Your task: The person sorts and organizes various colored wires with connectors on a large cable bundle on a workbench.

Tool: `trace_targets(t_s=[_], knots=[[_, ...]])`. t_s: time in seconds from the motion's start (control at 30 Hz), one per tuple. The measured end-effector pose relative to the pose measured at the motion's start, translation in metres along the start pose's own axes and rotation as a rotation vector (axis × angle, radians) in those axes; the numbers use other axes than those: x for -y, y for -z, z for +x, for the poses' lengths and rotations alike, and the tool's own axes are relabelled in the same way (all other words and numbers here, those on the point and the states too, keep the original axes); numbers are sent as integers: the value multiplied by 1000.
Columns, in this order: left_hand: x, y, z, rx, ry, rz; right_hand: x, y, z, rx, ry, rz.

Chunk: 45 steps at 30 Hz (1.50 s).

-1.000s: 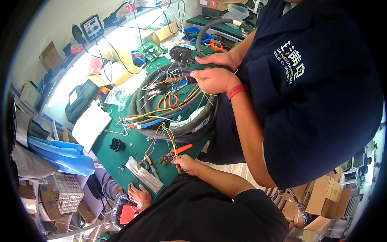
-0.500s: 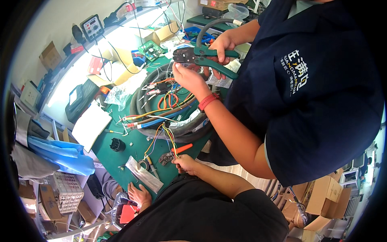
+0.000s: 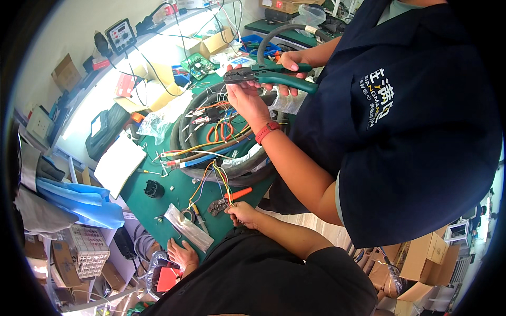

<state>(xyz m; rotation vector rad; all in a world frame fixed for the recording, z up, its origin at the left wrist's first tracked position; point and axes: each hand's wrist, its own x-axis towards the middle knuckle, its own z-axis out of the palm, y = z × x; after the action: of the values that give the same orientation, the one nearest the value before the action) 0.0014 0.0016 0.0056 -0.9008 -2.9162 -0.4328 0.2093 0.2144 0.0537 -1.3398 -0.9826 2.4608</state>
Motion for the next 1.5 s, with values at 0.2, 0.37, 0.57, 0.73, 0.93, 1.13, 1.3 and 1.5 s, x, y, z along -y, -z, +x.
trace_targets(t_s=[0.2, 0.37, 0.57, 0.73, 0.93, 1.13, 1.3, 1.5], knots=[[0, 1, 0, 11, 9, -1, 0, -1, -3, 5, 1, 7], [1, 0, 0, 13, 12, 0, -2, 3, 0, 12, 7, 3], [1, -1, 0, 16, 14, 0, -3, 3, 1, 17, 11, 7], [1, 0, 0, 14, 10, 3, -1, 0, -2, 7, 1, 16], [0, 0, 0, 8, 14, 1, 2, -2, -5, -1, 0, 4], [0, -1, 0, 6, 18, 0, 3, -2, -5, -2, 2, 1], [-2, 2, 0, 2, 14, -2, 0, 0, -3, 3, 6, 4], [-2, 2, 0, 5, 20, 1, 2, -2, -4, 3, 3, 3]])
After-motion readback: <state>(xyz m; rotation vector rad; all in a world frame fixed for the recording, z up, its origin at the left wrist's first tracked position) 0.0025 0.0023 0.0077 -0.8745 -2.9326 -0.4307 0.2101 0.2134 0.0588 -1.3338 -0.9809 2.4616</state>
